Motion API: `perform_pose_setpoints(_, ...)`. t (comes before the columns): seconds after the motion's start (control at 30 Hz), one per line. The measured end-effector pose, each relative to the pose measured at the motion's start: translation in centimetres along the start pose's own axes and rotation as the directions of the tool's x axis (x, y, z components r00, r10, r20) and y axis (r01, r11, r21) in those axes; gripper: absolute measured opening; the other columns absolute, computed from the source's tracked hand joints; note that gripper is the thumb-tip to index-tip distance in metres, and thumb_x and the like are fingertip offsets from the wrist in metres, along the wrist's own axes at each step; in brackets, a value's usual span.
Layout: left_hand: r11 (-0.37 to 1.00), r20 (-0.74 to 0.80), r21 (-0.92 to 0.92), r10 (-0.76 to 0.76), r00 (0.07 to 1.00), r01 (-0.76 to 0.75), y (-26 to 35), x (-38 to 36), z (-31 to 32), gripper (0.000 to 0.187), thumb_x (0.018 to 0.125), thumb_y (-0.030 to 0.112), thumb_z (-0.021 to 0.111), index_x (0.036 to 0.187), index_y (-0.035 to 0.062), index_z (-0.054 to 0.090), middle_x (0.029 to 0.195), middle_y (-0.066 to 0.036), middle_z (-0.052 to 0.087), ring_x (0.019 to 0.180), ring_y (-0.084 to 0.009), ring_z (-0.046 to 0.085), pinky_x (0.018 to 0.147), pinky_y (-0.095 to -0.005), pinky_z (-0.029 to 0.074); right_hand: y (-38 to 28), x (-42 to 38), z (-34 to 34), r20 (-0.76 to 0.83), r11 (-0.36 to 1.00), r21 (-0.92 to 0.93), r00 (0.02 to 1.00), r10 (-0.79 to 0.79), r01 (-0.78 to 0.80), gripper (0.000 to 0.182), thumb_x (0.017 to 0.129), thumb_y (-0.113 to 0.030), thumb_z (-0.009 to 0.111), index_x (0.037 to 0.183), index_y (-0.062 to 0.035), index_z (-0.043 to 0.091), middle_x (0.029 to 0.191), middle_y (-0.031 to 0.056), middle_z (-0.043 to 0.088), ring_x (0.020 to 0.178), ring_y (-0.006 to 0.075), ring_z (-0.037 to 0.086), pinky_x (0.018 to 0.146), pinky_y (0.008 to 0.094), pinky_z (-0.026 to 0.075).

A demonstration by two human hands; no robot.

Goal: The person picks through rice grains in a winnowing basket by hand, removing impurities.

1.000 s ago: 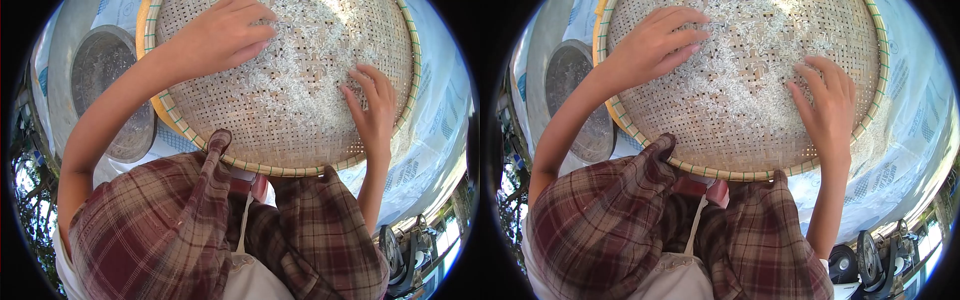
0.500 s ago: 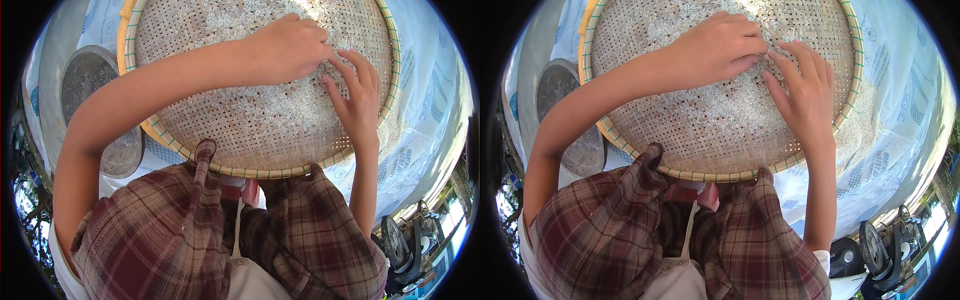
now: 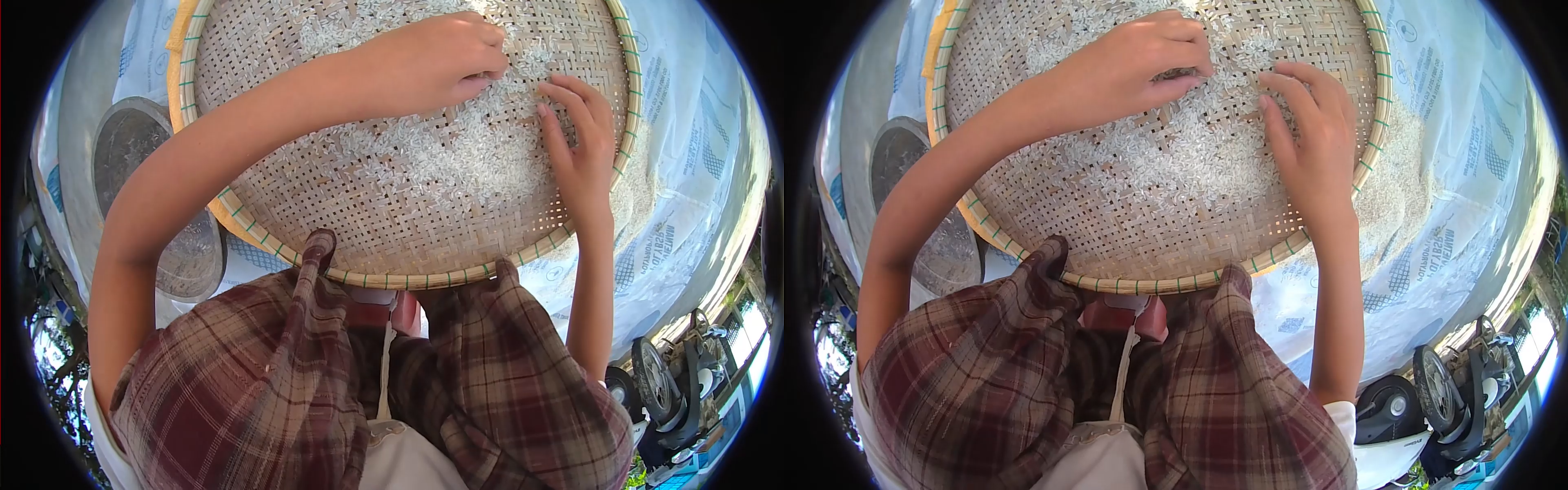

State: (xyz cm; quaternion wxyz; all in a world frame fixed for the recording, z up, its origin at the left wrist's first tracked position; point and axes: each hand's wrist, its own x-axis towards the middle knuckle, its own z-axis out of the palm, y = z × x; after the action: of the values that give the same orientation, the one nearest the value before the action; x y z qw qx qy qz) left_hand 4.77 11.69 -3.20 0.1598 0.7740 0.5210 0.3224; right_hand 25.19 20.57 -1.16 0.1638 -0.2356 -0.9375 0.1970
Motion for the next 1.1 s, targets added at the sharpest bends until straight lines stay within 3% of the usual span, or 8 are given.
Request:
perform_pose_setpoints(0.13,0.999,0.064,0.008,-0.049,0.997,0.048,0.3,0.2,-0.5,0.006,0.076,0.006,0.056,0.078,0.0005,0.057,0.082,-0.010,0.054,0.089,-0.0247,0.055,0.083,-0.0351,0.044,0.1,-0.4,-0.1,0.002,0.998,-0.054,1.000,-0.025,0.025,0.018,0.077,-0.012,0.061,0.095,-0.0077,0.062,0.102,0.0059,0.057,0.097,0.0254,0.052,0.084,0.0365,0.038)
perform_pose_setpoints(0.3,0.934,0.176,0.310,0.127,0.976,-0.177,0.6,0.3,-0.5,0.009,0.075,0.007,0.060,0.080,0.0020,0.055,0.081,-0.007,0.053,0.085,-0.0225,0.054,0.078,-0.0318,0.046,-0.6,-0.9,-0.8,0.028,0.993,-0.118,0.999,-0.020,0.023,0.017,0.075,-0.014,0.064,0.091,-0.0083,0.062,0.100,0.0046,0.057,0.096,0.0239,0.052,0.082,0.0357,0.038)
perform_pose_setpoints(0.43,0.960,0.063,0.224,0.157,0.986,-0.167,0.9,0.3,-0.6,0.010,0.075,0.007,0.060,0.081,0.0014,0.054,0.079,-0.006,0.053,0.081,-0.0223,0.055,0.075,-0.0313,0.047,-0.9,-0.9,-1.0,0.031,0.983,-0.183,0.999,-0.016,0.021,0.014,0.073,-0.015,0.066,0.086,-0.0090,0.062,0.095,0.0034,0.057,0.091,0.0226,0.052,0.078,0.0350,0.038)
perform_pose_setpoints(0.53,0.994,0.099,0.101,-0.045,0.994,0.035,1.5,0.5,-1.8,0.011,0.078,0.007,0.059,0.088,0.0018,0.056,0.081,-0.005,0.057,0.079,-0.0185,0.058,0.075,-0.0299,0.049,-0.9,-1.0,-1.0,0.030,0.981,-0.193,0.999,-0.017,0.022,0.013,0.074,-0.015,0.066,0.085,-0.0092,0.062,0.090,0.0030,0.056,0.088,0.0221,0.052,0.076,0.0348,0.037)
perform_pose_setpoints(0.63,0.908,0.254,-0.232,-0.291,0.923,0.350,1.9,0.7,-3.0,0.013,0.074,0.010,0.058,0.084,0.0024,0.056,0.081,-0.010,0.054,0.074,-0.0214,0.053,0.068,-0.0317,0.043,-1.1,-1.2,-0.8,0.033,0.981,-0.195,0.999,-0.006,0.013,0.013,0.074,-0.013,0.066,0.085,-0.0087,0.063,0.086,0.0036,0.056,0.084,0.0222,0.052,0.076,0.0344,0.038)
perform_pose_setpoints(0.7,0.778,0.071,-0.494,-0.409,0.910,0.388,2.3,0.3,-3.1,0.010,0.076,0.011,0.057,0.081,0.0026,0.055,0.075,-0.006,0.053,0.066,-0.0135,0.049,0.062,-0.0271,0.041,-1.4,-1.3,-0.7,0.035,0.980,-0.196,0.999,0.003,0.004,0.014,0.073,-0.011,0.067,0.086,-0.0081,0.064,0.085,0.0045,0.057,0.083,0.0225,0.053,0.076,0.0341,0.038)
perform_pose_setpoints(1.0,0.459,0.273,-0.608,-0.645,0.713,0.648,2.2,0.7,-4.5,0.009,0.080,0.012,0.055,0.079,0.0027,0.054,0.067,0.003,0.046,0.060,-0.0046,0.039,0.054,-0.0222,0.035,-1.3,-1.0,-1.1,0.053,0.988,-0.153,0.999,0.006,0.003,0.010,0.074,-0.009,0.065,0.084,-0.0074,0.064,0.078,0.0043,0.057,0.078,0.0212,0.054,0.074,0.0328,0.036)
perform_pose_setpoints(1.1,0.513,0.248,-0.587,-0.623,0.742,0.627,2.1,0.8,-4.6,0.010,0.081,0.013,0.055,0.078,0.0030,0.053,0.066,0.003,0.046,0.059,-0.0043,0.038,0.053,-0.0226,0.034,-1.8,-0.6,-1.6,0.139,0.983,-0.181,0.990,0.032,-0.006,0.009,0.075,-0.008,0.064,0.083,-0.0064,0.063,0.079,0.0055,0.057,0.078,0.0222,0.054,0.073,0.0334,0.036)
